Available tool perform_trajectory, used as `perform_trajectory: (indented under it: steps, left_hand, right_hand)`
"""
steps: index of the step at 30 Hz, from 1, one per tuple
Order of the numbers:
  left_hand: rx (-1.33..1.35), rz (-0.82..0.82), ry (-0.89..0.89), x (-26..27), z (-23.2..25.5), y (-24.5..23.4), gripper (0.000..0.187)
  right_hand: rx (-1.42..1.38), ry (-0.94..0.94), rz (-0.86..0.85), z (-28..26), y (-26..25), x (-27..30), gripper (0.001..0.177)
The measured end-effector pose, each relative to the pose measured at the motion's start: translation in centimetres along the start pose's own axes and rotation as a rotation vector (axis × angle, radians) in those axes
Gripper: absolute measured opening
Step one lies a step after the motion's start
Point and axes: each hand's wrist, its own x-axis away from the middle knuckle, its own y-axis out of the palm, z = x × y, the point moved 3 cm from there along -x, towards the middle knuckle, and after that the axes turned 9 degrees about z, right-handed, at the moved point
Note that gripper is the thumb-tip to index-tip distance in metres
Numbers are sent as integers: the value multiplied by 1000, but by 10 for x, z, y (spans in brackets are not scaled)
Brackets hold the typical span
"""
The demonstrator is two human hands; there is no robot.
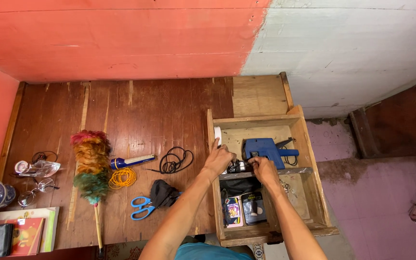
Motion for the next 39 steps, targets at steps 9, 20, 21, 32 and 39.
perform_trajectory:
  steps: [9,20,21,32,39]
  left_hand:
    - [121,266,79,24,-6,-19,24]
    - [86,595,-328,166,-58,-98,17]
    - [99,645,-390,185,-64,-101,17]
    - [52,688,-787,352,-104,-73,32]
    - [17,441,-718,360,-141,-19,35]
  right_hand:
    - [-53,-120,265,-29,-15,15,20]
    - [-211,-501,227,-144,16,45,20]
    - [-176,-449,166,-154,23,48,21]
    - [-190,-800,-216,-232,138,131,29]
    - [29,-498,-231,-224,208,138,71]
